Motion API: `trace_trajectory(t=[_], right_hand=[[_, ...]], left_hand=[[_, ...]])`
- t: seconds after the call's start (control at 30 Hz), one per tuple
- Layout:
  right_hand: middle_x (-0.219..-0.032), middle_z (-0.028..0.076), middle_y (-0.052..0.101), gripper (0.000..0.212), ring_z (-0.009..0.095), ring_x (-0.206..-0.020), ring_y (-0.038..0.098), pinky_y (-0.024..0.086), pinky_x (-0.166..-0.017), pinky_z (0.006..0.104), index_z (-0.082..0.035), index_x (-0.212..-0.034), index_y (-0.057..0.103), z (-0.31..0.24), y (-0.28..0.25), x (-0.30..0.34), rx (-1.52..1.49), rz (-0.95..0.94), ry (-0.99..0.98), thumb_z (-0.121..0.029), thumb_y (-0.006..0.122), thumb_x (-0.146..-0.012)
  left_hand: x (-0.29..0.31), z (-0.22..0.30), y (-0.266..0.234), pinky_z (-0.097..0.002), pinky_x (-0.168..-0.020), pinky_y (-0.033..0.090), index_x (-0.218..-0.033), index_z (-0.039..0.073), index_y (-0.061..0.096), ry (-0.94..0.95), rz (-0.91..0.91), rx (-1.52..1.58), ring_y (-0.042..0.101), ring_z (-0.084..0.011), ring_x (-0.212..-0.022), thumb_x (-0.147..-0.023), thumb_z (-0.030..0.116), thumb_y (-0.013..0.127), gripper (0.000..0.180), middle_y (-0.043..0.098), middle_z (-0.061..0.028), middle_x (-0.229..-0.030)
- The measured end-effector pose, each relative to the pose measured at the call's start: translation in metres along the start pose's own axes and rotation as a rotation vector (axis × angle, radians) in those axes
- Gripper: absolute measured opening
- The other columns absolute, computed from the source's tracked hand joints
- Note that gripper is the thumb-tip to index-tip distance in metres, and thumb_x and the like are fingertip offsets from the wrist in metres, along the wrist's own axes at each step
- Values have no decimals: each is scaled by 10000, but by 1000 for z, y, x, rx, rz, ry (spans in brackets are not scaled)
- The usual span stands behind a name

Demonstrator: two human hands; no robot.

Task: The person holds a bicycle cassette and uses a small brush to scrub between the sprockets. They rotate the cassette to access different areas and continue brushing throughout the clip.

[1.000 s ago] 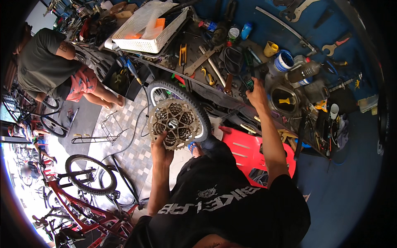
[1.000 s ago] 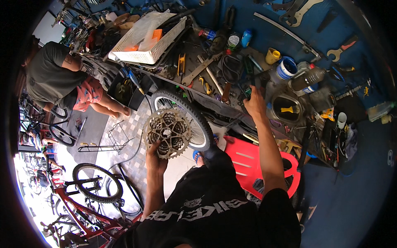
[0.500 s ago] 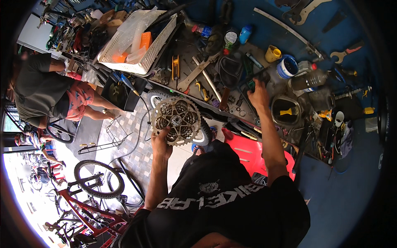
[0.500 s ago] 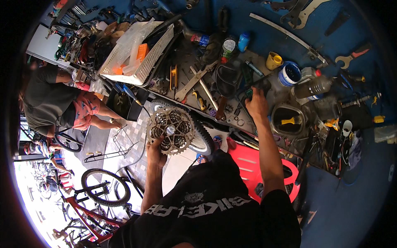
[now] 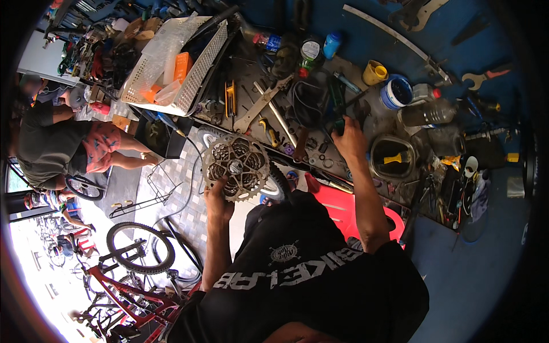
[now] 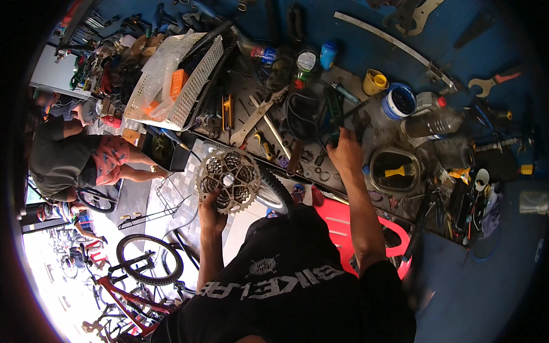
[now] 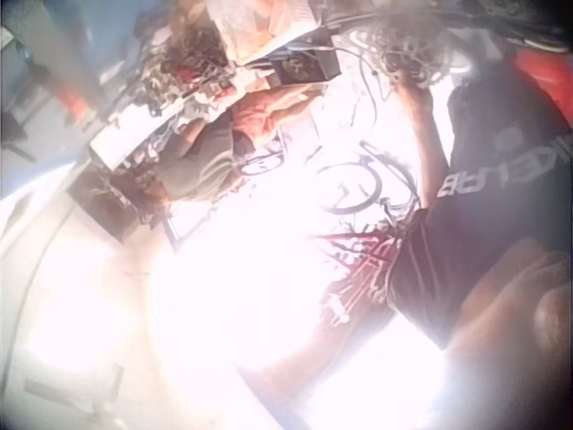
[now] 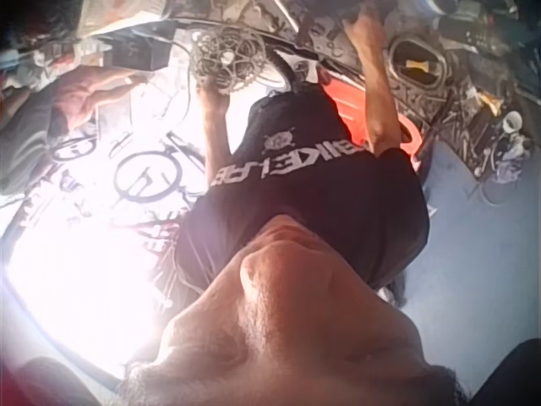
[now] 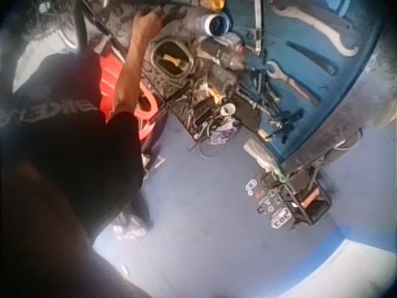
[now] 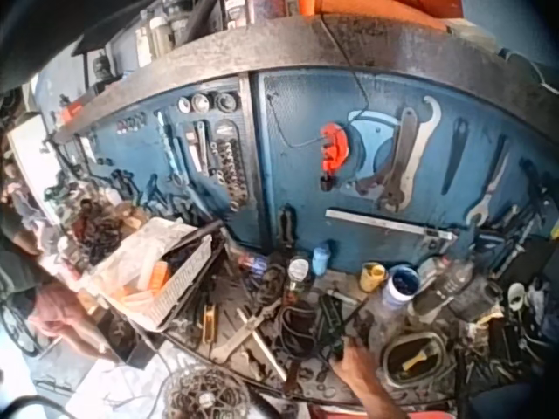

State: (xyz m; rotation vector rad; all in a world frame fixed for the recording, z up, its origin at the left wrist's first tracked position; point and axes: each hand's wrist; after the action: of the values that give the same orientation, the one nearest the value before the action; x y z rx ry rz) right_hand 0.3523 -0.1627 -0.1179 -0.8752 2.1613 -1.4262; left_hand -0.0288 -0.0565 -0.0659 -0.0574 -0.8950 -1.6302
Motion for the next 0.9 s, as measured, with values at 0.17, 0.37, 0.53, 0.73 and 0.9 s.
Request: trace_trajectory(t=[0.17,0.37,0.53,0.73,0.9], right_hand=[[-1193,159,665,512,347,-1138,639,558,-940,479,-67,-1273,646,-11,-10,6,153,101,-109,-259,803,-824],[-1136,162,659,411,356,-1151,602,484,-1030,453,-87,-1154,720,-32,1,30,-4,-71,-298,-275,833,-805],[-1156,142,661,454,338,-1193,589,472,-1053,447,-81,-1208,683,-41,20,45,135,-127,-365,-287,819,-826],[-1129,140,692,388,353,-1152,635,520,-984,464,-99,-1145,655,-31,1,52,-180,-82,-152,-243,816,-823],[-1092,142,692,370,368,-1071,666,542,-920,472,-90,-1123,647,-37,-11,60,-292,-90,-126,-229,821,-827]], left_hand=[[-10,-1,-1,-453,-925,614,-1380,-70,541,-25,-9,41,716,-315,-1070,-943,-2,580,444,691,-180,-1239],[-21,0,-5,-462,-994,589,-1410,-58,523,-94,-65,65,702,-311,-1129,-957,25,577,463,680,-180,-1284],[-34,4,1,-473,-1053,558,-1469,-24,492,-165,-224,73,672,-316,-1209,-964,63,594,522,659,-173,-1349],[-45,5,15,-454,-1077,542,-1477,-4,495,-262,-328,119,671,-304,-1213,-952,93,612,546,657,-162,-1374],[-51,0,26,-458,-1072,551,-1476,-1,499,-279,-369,173,676,-310,-1207,-932,105,621,567,662,-153,-1374]])
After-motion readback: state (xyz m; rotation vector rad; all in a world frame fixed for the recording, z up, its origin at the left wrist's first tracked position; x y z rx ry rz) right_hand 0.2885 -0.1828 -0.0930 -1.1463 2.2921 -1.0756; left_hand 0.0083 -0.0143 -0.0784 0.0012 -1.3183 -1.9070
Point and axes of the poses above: each hand's wrist, its own x-axis away from the middle knuckle, its own y-axis out of the palm, z = x × y
